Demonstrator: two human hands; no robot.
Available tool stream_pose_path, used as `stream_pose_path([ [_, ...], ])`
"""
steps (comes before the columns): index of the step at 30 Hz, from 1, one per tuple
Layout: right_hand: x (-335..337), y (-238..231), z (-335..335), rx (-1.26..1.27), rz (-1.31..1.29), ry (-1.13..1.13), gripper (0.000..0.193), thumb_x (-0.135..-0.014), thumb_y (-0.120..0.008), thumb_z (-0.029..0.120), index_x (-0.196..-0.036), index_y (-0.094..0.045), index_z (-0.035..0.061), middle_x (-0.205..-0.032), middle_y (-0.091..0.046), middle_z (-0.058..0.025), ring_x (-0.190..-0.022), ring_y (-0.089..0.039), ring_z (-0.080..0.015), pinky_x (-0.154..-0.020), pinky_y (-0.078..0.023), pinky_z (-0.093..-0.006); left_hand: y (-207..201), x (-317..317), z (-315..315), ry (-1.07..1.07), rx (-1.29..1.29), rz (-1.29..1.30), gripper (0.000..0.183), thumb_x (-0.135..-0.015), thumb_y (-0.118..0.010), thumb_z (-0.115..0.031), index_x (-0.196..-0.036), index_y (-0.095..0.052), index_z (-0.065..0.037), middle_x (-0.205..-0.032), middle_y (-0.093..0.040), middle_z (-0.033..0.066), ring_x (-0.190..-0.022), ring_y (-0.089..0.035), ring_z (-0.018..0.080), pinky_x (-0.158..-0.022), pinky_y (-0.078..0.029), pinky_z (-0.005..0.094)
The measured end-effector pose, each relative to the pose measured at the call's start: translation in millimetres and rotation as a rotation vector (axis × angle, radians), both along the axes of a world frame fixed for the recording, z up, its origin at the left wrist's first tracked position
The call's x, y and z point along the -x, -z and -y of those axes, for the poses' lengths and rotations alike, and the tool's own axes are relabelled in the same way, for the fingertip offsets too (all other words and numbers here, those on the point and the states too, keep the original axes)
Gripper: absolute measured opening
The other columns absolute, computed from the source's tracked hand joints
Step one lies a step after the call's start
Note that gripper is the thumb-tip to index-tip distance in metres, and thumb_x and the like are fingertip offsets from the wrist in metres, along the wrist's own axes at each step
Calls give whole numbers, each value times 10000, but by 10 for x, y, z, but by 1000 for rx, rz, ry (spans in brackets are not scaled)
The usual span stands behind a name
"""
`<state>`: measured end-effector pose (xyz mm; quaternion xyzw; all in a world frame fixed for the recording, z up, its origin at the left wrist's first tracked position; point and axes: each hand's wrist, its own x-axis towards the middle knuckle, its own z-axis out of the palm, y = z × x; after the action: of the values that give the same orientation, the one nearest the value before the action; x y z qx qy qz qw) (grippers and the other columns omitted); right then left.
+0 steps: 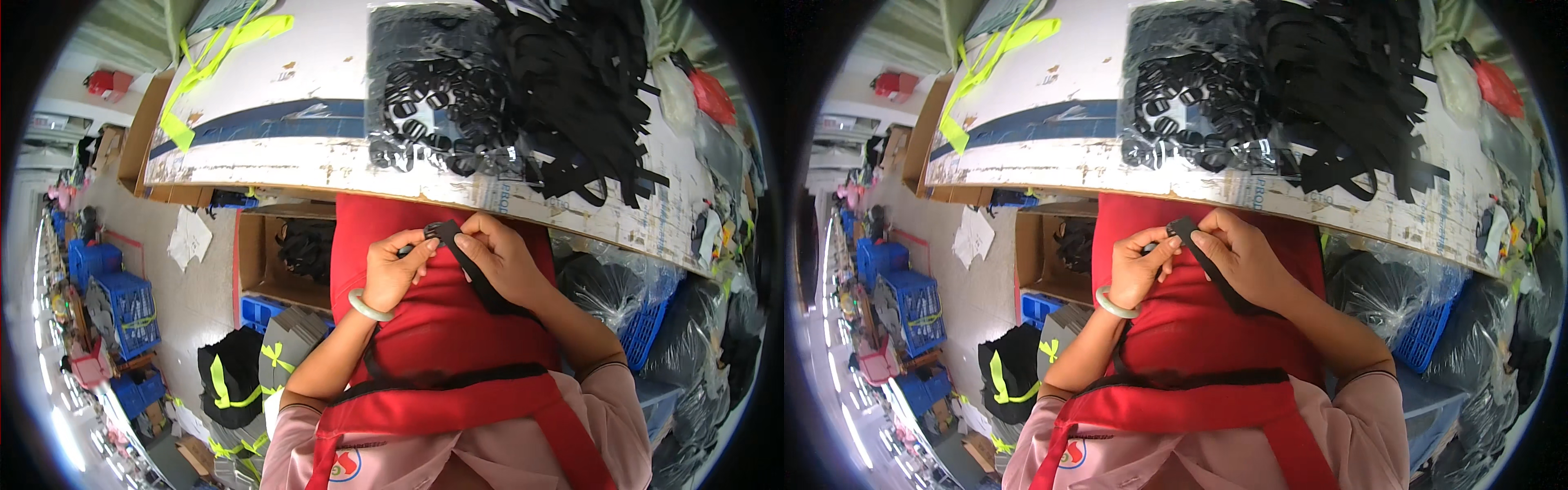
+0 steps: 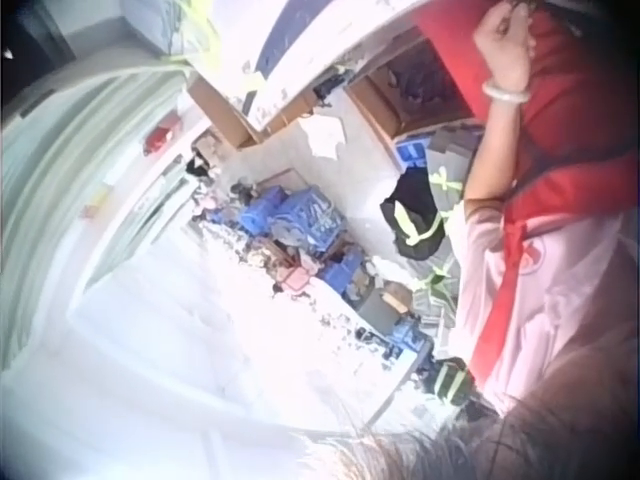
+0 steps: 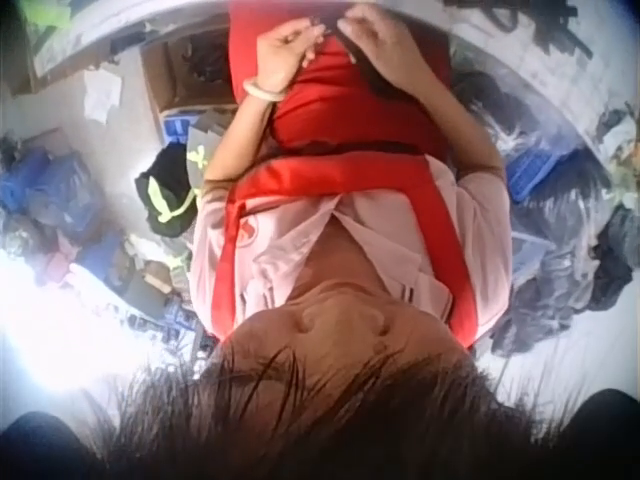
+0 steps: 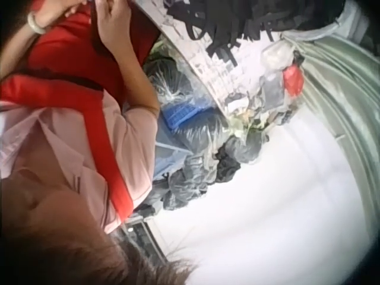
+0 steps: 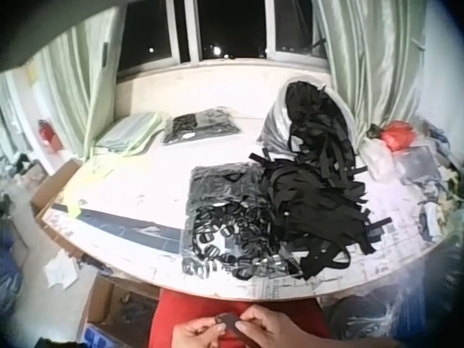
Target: The recorder is threading plastic buckles onto black nylon straps at a factory workstation.
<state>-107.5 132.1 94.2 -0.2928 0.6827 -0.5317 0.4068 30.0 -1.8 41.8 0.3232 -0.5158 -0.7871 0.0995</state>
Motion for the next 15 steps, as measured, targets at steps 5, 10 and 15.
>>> stream_pose_path([
  [5,-65,152,90,-171,412,-80,184,-953,-541,198,-885,-561,28,-667,-602,-43,-513,-560,-85,-444,-420,-221,-11,-56,34,1,106,-22,113,-873,-662,-43,-981,-682,-15,-726,-592,-30,-549,-472,13,-478,-380,161],
  [10,-114,266,121,-78,540,3,193,-950,-545,207,-867,-564,33,-637,-589,-50,-474,-537,-94,-423,-410,-226,58,-65,27,-33,376,-115,111,-826,-678,14,-936,-680,-1,-735,-592,7,-606,-501,69,-526,-404,219],
  [15,-179,296,163,28,662,89,195,-946,-552,211,-861,-562,35,-640,-583,-51,-461,-519,-100,-433,-408,-227,20,-35,93,-38,766,-137,156,-773,-694,39,-924,-677,1,-726,-585,57,-618,-528,117,-549,-421,241],
])
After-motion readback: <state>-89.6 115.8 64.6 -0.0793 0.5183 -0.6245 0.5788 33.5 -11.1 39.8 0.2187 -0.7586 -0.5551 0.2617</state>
